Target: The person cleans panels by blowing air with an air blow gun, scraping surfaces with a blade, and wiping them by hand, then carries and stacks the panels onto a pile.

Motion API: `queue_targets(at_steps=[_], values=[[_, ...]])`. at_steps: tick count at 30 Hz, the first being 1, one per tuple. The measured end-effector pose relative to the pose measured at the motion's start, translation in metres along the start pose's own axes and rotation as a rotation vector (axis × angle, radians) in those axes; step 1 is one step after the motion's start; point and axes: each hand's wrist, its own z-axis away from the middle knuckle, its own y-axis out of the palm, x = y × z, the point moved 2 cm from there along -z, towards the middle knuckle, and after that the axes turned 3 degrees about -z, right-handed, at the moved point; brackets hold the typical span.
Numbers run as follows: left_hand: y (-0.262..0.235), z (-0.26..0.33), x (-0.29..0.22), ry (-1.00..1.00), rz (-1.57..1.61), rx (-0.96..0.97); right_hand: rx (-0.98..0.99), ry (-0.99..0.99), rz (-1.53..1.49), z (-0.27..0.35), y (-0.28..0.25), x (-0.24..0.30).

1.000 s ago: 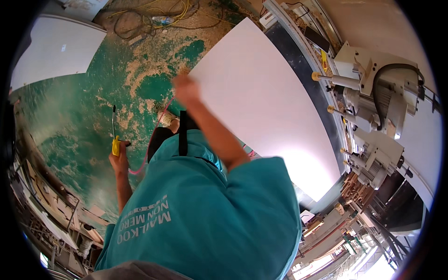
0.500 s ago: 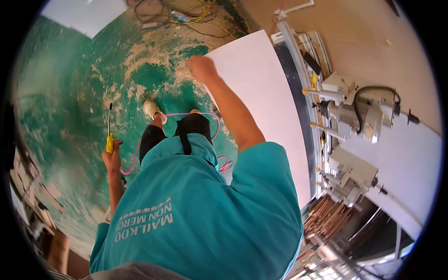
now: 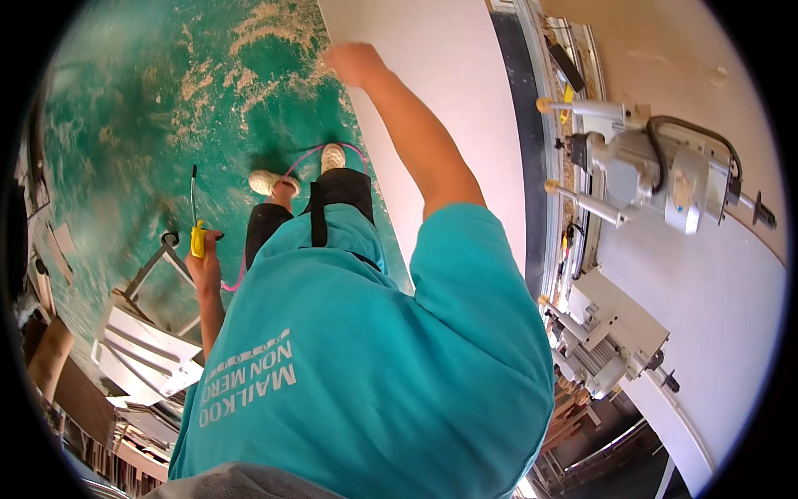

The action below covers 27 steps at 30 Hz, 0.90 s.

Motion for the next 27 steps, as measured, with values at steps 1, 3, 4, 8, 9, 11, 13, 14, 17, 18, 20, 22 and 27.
queue_targets(at_steps=[1, 3, 4, 8, 9, 11, 13, 14, 17, 18, 20, 22, 27], values=[[0.003, 0.018, 0.002, 0.073, -0.009, 0.005, -0.004, 0.003, 0.006, 0.042, 0.01, 0.008], [0.009, 0.052, 0.018, 0.146, -0.011, 0.016, -0.003, 0.011, 0.017, 0.124, 0.032, 0.028], [0.014, 0.065, 0.031, 0.16, -0.004, 0.028, 0.022, 0.021, -0.013, 0.166, 0.044, 0.039], [0.037, 0.119, 0.098, 0.17, 0.045, 0.084, 0.035, 0.044, -0.079, 0.337, 0.089, 0.11], [0.045, 0.13, 0.116, 0.18, 0.051, 0.106, 0.002, 0.049, -0.073, 0.384, 0.099, 0.129], [0.058, 0.164, 0.149, 0.146, 0.07, 0.161, -0.039, 0.1, -0.09, 0.482, 0.129, 0.166], [0.063, 0.214, 0.17, 0.188, 0.017, 0.214, -0.013, 0.151, -0.088, 0.591, 0.15, 0.213], [0.064, 0.236, 0.182, 0.222, 0.02, 0.211, -0.029, 0.215, -0.129, 0.639, 0.165, 0.232], [0.068, 0.314, 0.23, 0.232, -0.06, 0.242, -0.036, 0.368, -0.169, 0.724, 0.187, 0.256], [0.069, 0.339, 0.246, 0.232, -0.08, 0.248, -0.022, 0.445, -0.177, 0.746, 0.195, 0.255], [0.072, 0.387, 0.246, 0.233, -0.101, 0.297, -0.202, 0.632, -0.299, 0.743, 0.201, 0.23], [0.078, 0.429, 0.265, 0.224, -0.127, 0.323, -0.27, 0.647, -0.091, 0.726, 0.199, 0.217], [0.111, 0.519, 0.323, 0.334, -0.012, 0.284, -0.035, 0.236, 0.04, 0.768, 0.213, 0.248]])
